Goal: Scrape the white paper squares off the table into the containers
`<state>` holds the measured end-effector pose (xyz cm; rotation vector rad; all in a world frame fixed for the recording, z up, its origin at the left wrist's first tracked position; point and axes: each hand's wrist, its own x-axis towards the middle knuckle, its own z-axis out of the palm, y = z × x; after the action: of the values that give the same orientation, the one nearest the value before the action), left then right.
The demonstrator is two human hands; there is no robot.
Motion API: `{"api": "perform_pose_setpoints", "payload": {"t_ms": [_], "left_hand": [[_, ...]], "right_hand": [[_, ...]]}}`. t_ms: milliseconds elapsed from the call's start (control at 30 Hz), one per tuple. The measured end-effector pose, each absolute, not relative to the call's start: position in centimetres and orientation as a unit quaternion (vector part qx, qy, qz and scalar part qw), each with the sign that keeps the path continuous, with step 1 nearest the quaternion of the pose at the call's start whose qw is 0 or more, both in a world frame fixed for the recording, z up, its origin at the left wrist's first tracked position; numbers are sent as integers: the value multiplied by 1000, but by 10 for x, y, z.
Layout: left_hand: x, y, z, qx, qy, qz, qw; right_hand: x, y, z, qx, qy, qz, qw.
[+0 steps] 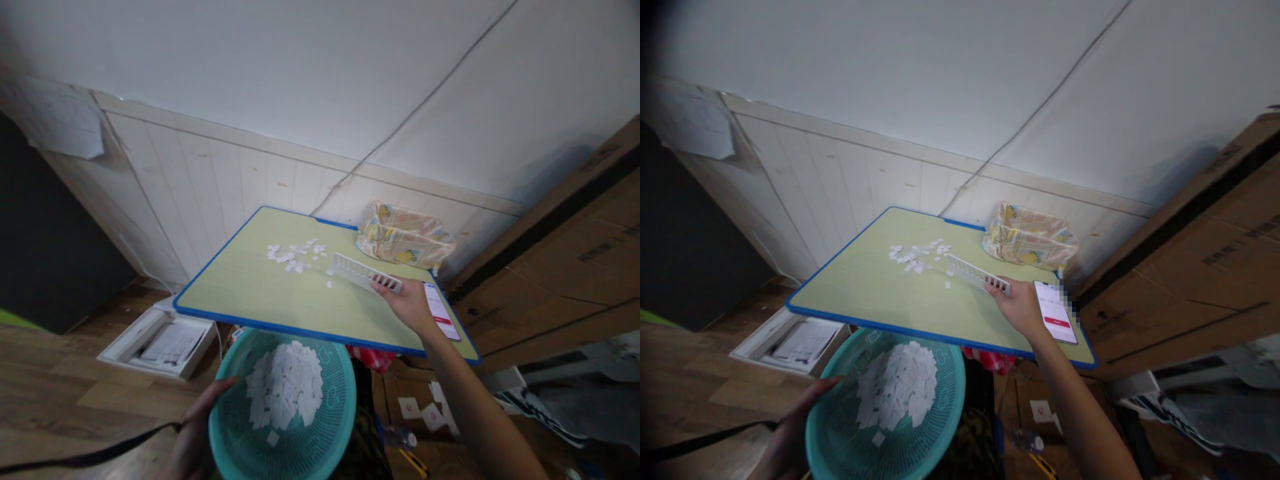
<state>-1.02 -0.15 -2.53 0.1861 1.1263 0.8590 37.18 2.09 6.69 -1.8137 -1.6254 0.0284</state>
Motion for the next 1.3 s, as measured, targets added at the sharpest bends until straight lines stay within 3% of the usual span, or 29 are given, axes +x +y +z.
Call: {"api": "perform_pose_setpoints", "payload": {"t_ms": [1100, 1300], "left_hand": [[-7, -1, -20, 86, 510, 386, 764], [-7, -2, -18, 86, 513, 385, 762]], "right_hand": [[336, -14, 52, -622, -647, 107, 428], [339, -28, 55, -624, -666, 101, 396]]}}
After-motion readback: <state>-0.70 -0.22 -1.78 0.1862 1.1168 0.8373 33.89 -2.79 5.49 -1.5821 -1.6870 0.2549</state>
